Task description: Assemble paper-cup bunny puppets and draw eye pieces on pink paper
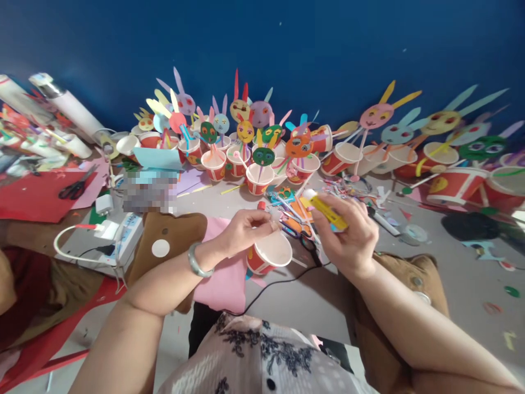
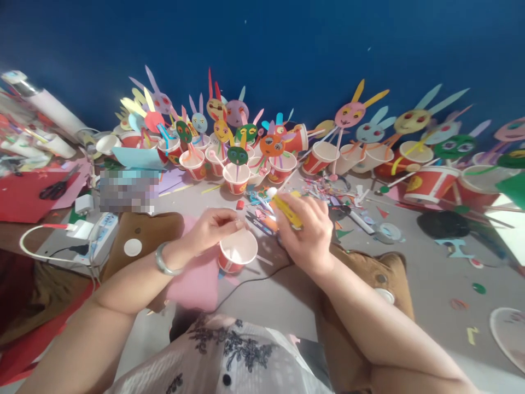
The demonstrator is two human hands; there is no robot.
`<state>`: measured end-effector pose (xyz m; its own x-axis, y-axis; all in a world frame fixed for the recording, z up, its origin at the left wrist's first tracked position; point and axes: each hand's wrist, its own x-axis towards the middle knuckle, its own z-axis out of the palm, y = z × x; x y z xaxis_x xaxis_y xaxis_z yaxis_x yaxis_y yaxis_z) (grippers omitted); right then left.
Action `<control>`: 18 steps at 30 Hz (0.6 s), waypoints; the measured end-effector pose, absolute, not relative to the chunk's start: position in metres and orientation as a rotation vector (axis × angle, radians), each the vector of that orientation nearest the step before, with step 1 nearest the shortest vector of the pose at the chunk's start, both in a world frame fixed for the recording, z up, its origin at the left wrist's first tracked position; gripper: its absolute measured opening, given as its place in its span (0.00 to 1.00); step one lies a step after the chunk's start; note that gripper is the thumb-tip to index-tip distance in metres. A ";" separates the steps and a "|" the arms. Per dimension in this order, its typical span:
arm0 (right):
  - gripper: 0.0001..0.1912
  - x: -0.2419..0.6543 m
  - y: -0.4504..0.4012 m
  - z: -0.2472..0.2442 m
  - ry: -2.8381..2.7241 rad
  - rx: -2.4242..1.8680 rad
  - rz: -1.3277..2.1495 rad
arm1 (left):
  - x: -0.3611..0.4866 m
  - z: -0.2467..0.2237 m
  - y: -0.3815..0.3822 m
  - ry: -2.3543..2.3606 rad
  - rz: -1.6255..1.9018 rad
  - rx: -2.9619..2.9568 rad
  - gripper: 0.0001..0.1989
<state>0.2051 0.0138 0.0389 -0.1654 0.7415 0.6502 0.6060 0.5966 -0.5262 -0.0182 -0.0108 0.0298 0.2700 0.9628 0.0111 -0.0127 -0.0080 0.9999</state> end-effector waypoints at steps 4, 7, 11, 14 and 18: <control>0.14 0.208 0.025 0.037 -1.716 -1.139 0.496 | -0.022 0.037 -0.004 1.039 1.130 1.130 0.16; 0.14 0.204 0.028 0.032 -1.880 -1.148 0.620 | -0.023 0.041 0.000 1.062 1.139 1.063 0.16; 0.20 0.201 0.029 0.031 -2.276 -1.221 0.353 | -0.024 0.044 0.001 1.080 1.114 1.074 0.16; 0.25 0.210 0.035 0.042 -2.321 -1.387 0.105 | -0.024 0.044 0.001 1.086 1.126 1.054 0.15; 0.25 0.236 0.047 0.059 -2.330 -1.497 -0.001 | -0.024 0.043 0.002 1.075 1.157 1.037 0.15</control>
